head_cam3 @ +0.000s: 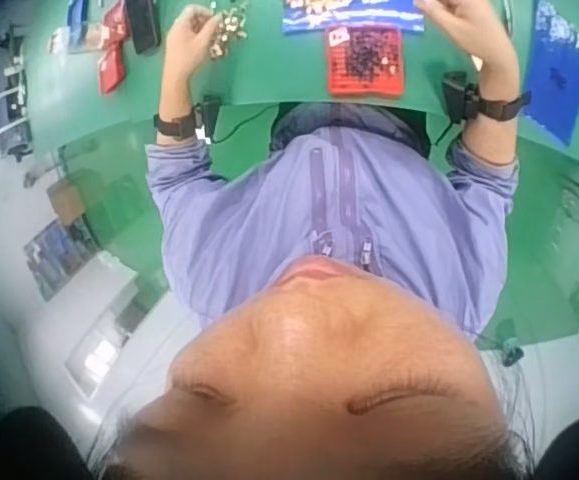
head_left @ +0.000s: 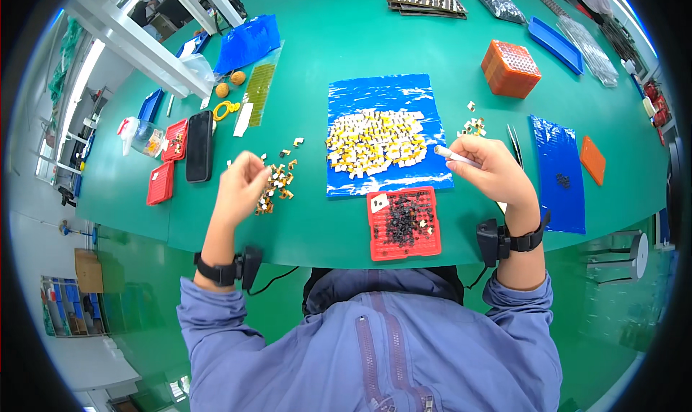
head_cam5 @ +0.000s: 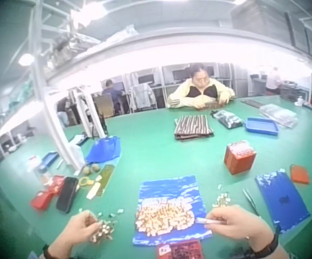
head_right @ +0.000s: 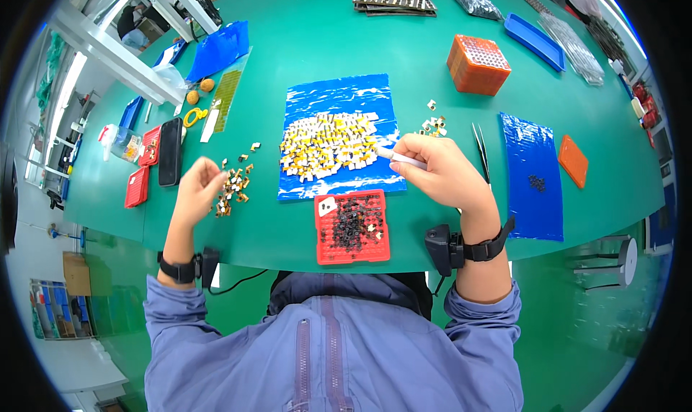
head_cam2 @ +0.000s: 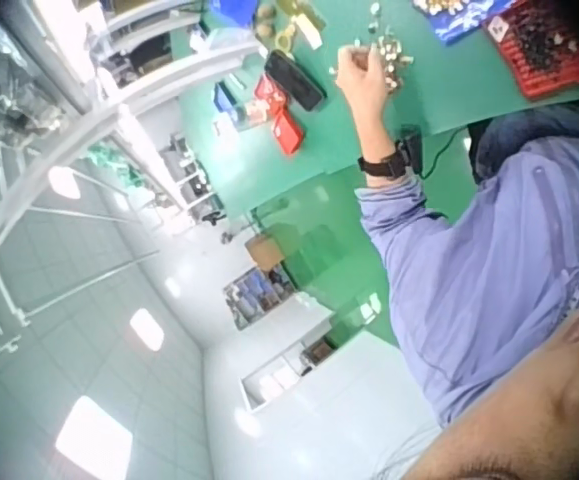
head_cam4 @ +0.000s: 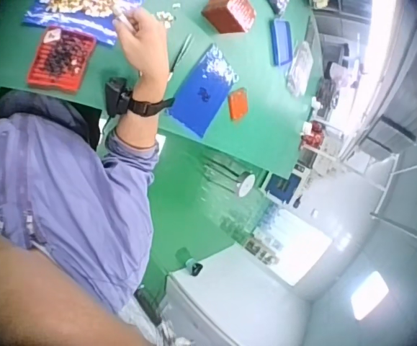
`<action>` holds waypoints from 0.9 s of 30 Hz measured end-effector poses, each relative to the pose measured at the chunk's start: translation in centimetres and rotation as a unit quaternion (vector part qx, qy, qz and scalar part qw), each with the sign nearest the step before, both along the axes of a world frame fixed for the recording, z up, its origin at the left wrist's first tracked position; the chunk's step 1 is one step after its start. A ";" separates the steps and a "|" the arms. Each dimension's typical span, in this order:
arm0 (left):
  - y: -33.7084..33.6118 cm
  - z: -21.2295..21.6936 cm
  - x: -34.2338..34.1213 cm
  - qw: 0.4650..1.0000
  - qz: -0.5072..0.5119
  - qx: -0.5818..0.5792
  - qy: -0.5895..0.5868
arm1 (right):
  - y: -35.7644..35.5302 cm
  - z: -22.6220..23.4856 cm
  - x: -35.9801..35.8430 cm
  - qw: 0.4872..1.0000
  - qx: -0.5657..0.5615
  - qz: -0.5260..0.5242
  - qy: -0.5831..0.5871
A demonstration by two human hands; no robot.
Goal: The person sits at a green workbench and uses a white cylindrical tool to apply a substance to small electronic components. They pick up individual components from a red tray, apply the substance, and place them onto a blue sheet. The person repeats this process for multiple components throughout the clip.
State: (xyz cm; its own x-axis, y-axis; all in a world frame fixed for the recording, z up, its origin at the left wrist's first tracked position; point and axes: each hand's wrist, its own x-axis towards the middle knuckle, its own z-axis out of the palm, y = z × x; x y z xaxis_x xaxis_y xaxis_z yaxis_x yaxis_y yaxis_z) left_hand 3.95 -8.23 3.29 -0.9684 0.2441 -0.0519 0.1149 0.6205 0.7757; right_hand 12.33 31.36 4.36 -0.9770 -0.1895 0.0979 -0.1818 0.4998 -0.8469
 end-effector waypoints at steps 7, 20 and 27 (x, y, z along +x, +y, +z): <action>-0.3 -2.2 3.6 0.958 0.061 0.206 -0.193 | -0.6 0.5 0.1 0.999 0.021 0.003 0.032; -0.7 -1.1 3.1 0.984 0.065 0.165 -0.006 | -1.2 0.0 0.3 0.999 -0.020 0.028 0.013; 6.3 2.9 6.4 0.951 -0.074 0.293 -0.069 | -2.0 0.3 0.8 0.994 -0.033 0.100 -0.008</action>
